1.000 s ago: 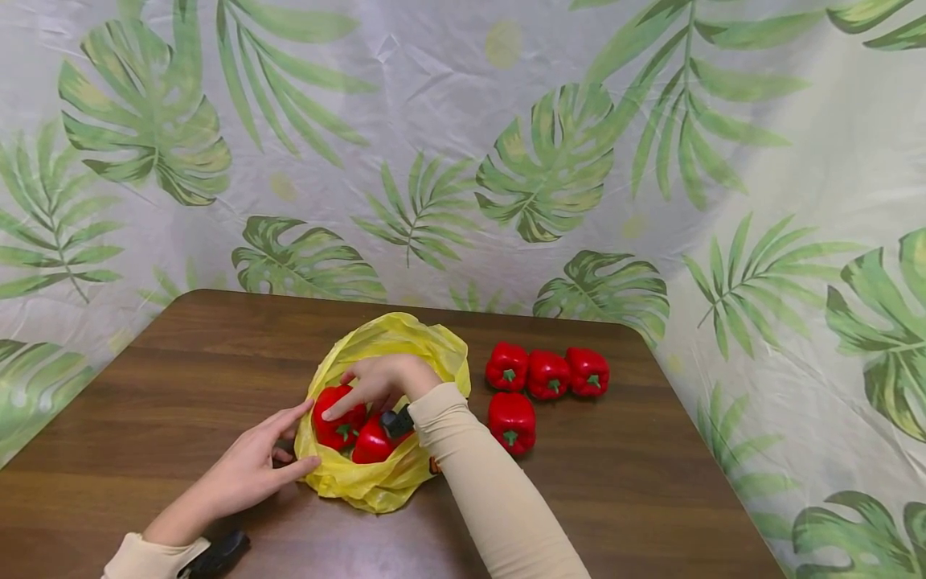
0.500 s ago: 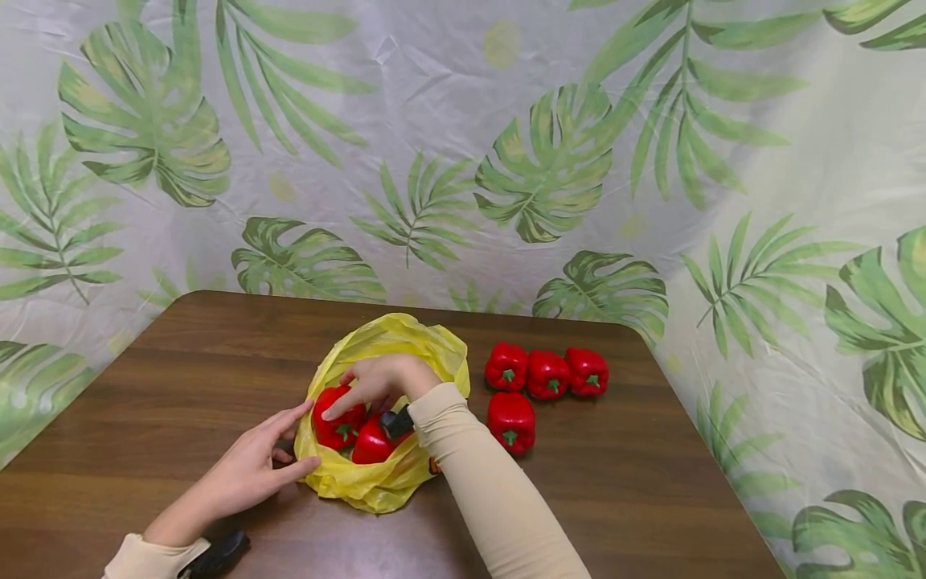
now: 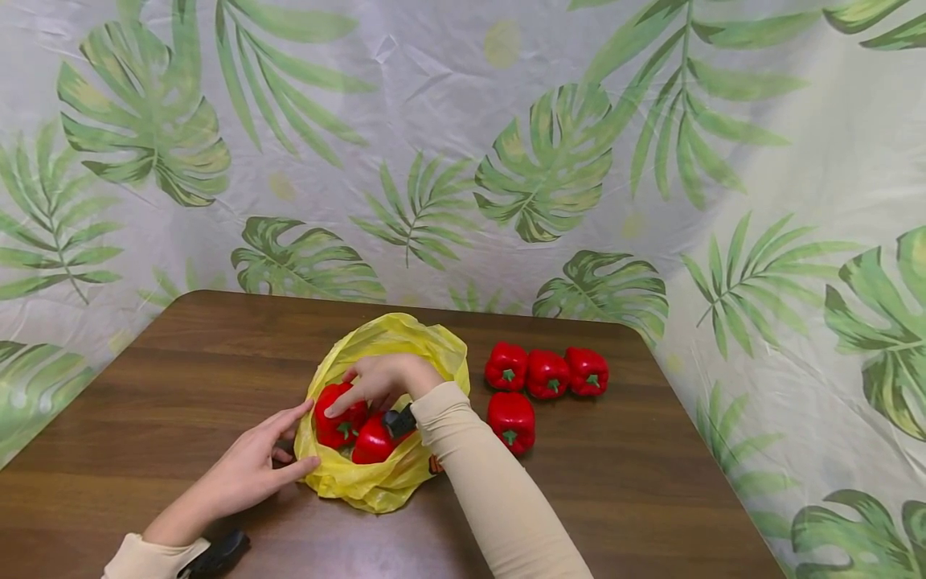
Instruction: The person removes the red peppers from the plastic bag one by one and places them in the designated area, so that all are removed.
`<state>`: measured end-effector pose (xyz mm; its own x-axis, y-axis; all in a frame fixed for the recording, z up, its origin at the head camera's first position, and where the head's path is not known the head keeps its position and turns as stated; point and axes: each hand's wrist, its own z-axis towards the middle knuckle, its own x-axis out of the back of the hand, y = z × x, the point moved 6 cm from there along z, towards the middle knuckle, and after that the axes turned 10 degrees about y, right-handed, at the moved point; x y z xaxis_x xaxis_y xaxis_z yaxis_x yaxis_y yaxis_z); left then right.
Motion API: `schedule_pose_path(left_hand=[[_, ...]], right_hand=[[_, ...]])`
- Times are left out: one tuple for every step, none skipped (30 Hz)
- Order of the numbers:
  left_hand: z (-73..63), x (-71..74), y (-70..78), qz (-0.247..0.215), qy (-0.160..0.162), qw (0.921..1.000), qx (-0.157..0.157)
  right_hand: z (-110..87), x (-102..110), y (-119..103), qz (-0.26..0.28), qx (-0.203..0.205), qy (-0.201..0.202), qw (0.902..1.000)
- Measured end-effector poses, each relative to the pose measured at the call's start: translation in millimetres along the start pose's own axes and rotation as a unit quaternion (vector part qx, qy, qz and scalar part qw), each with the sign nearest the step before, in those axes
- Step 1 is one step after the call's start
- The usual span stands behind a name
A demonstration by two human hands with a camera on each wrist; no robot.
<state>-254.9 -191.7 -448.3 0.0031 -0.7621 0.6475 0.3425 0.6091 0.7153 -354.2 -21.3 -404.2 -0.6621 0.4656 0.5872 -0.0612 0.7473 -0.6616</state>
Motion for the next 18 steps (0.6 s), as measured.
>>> schedule_pose_path(left_hand=[[-0.1,0.0,0.0,0.000,0.000,1.0000,0.001],[-0.2,0.0,0.1,0.001,-0.001,1.0000,0.001],[-0.2,-0.1,0.0,0.002,-0.001,1.0000,0.001],[-0.3,-0.1,0.0,0.002,-0.001,1.0000,0.001],[-0.4,-0.2,-0.1,0.003,-0.001,1.0000,0.002],[-0.5,-0.3,-0.2,0.003,-0.002,1.0000,0.002],[-0.5,-0.3,-0.2,0.003,-0.002,1.0000,0.002],[-0.6,-0.4,-0.3,0.002,-0.002,1.0000,0.002],[-0.7,-0.5,-0.4,0.002,-0.002,1.0000,0.002],[-0.7,-0.6,-0.5,0.002,-0.002,1.0000,0.002],[-0.8,-0.6,-0.5,0.001,-0.002,1.0000,0.002],[-0.7,-0.7,-0.6,0.001,-0.002,1.0000,0.003],[-0.8,-0.7,-0.5,0.000,-0.003,1.0000,0.002],[-0.7,-0.7,-0.6,0.000,-0.002,1.0000,0.003],[-0.6,-0.7,-0.6,-0.001,-0.003,1.0000,0.003],[-0.6,-0.6,-0.8,-0.001,-0.002,1.0000,0.005],[-0.6,-0.5,-0.6,0.000,-0.002,1.0000,0.005],[-0.6,-0.4,-0.7,0.000,-0.002,1.0000,0.005]], right_hand=[[0.0,-0.1,0.1,0.001,-0.001,0.000,1.0000],[-0.2,-0.2,0.0,0.001,-0.001,-0.001,1.0000],[-0.2,-0.2,-0.1,0.001,-0.001,-0.001,1.0000],[-0.2,-0.2,-0.2,0.001,-0.001,-0.001,1.0000],[-0.2,-0.2,-0.3,0.002,-0.001,-0.002,1.0000],[-0.2,-0.3,-0.4,0.002,-0.001,-0.002,1.0000],[-0.3,-0.4,-0.5,0.002,-0.001,-0.002,1.0000],[-0.4,-0.5,-0.7,0.001,-0.001,-0.002,1.0000],[-0.4,-0.5,-0.9,0.000,0.000,-0.001,1.0000],[-0.5,-0.7,-1.2,-0.002,0.001,-0.001,1.0000],[-0.7,-1.0,-1.3,-0.003,0.002,-0.001,1.0000],[-1.0,-1.3,-1.6,-0.005,0.003,0.000,1.0000],[-1.2,-1.8,-1.7,-0.006,0.003,0.000,1.0000],[-1.2,-2.2,-1.8,-0.007,0.004,-0.001,1.0000],[-1.3,-2.7,-1.9,-0.007,0.004,-0.001,1.0000],[-1.3,-3.1,-2.0,-0.008,0.005,-0.002,1.0000],[-1.5,-3.6,-2.0,-0.007,0.005,-0.003,1.0000],[-1.4,-4.1,-2.0,-0.008,0.007,-0.004,0.9999]])
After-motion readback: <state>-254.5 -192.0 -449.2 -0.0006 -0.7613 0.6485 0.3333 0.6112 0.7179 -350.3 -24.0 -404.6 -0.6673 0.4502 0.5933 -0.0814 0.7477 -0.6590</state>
